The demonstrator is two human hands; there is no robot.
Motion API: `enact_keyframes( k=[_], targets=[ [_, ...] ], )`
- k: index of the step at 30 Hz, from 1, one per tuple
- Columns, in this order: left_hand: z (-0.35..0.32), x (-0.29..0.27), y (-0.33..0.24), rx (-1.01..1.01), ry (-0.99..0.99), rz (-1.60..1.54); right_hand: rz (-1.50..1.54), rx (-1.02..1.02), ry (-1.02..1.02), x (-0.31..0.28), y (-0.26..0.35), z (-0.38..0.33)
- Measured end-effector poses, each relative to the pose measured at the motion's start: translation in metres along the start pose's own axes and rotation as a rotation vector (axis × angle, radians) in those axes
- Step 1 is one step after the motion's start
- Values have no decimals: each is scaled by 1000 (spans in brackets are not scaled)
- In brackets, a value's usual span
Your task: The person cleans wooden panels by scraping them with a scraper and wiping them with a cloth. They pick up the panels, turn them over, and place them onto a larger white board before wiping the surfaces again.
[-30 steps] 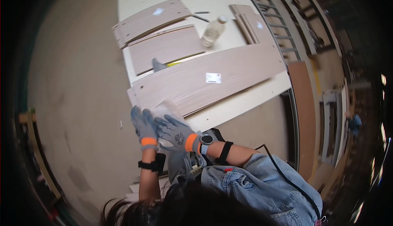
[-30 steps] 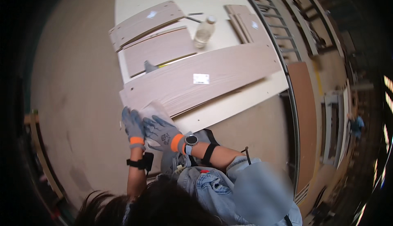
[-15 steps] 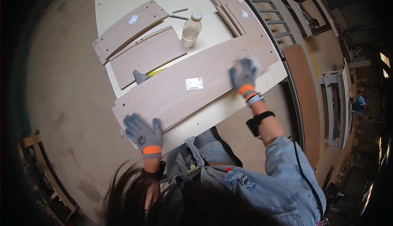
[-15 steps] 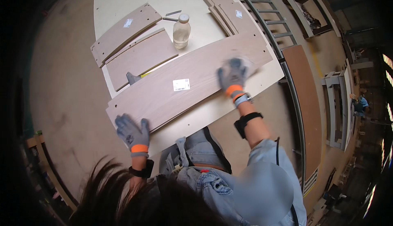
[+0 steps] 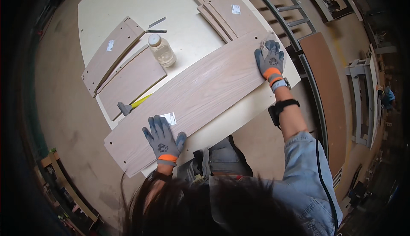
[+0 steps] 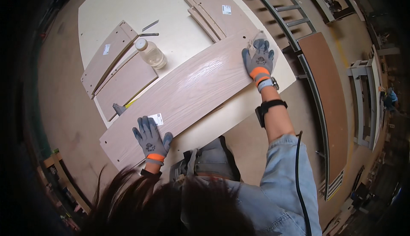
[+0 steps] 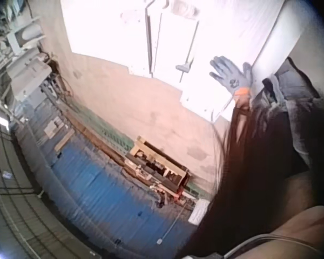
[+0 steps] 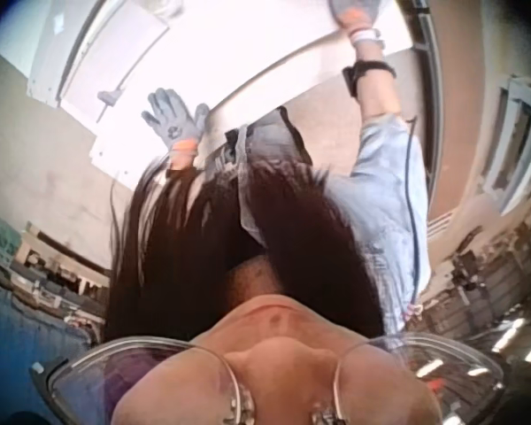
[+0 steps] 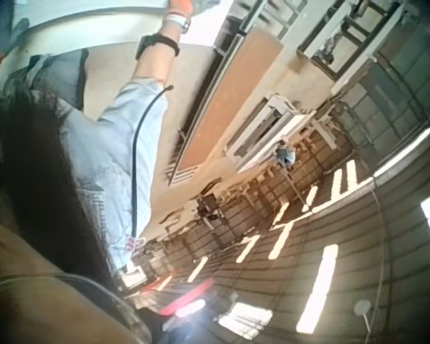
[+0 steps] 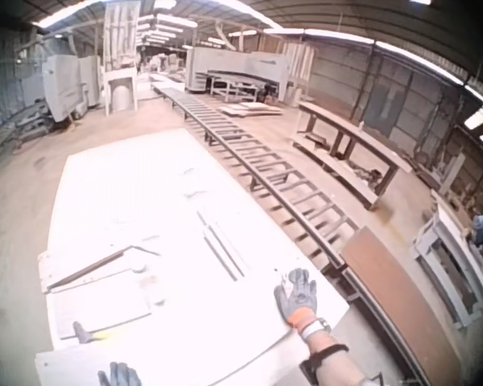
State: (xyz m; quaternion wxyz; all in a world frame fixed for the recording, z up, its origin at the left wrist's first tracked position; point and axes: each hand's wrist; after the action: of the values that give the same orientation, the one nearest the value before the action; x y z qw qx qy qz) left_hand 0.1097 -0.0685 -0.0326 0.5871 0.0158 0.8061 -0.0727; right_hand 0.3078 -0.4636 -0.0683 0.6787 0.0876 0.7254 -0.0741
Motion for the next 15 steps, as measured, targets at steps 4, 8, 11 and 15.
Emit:
enact_keyframes(
  k=[4, 8, 11, 15],
  targets=[
    [-2, 12, 9, -42, 10, 45, -92, -383, 317, -27, 107, -62],
    [-1, 21, 12, 15, -18, 82, 174, -792, 312, -13, 154, -102],
    [-6, 18, 12, -2, -8, 91, 113, -694, 137, -7, 124, -45],
    [-6, 15, 8, -6, 2, 89, 12, -284, 54, -8, 26, 33]
  ],
)
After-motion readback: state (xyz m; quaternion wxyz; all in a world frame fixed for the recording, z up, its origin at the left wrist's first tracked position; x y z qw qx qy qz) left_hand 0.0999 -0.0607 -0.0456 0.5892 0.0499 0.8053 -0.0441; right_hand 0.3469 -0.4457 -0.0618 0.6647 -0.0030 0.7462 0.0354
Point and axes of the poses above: each hand's wrist, its own z-axis towards the middle knuckle, its own x-axis out of the palm, y = z × x, and after that the axes turned 13 degrees about y, right-handed
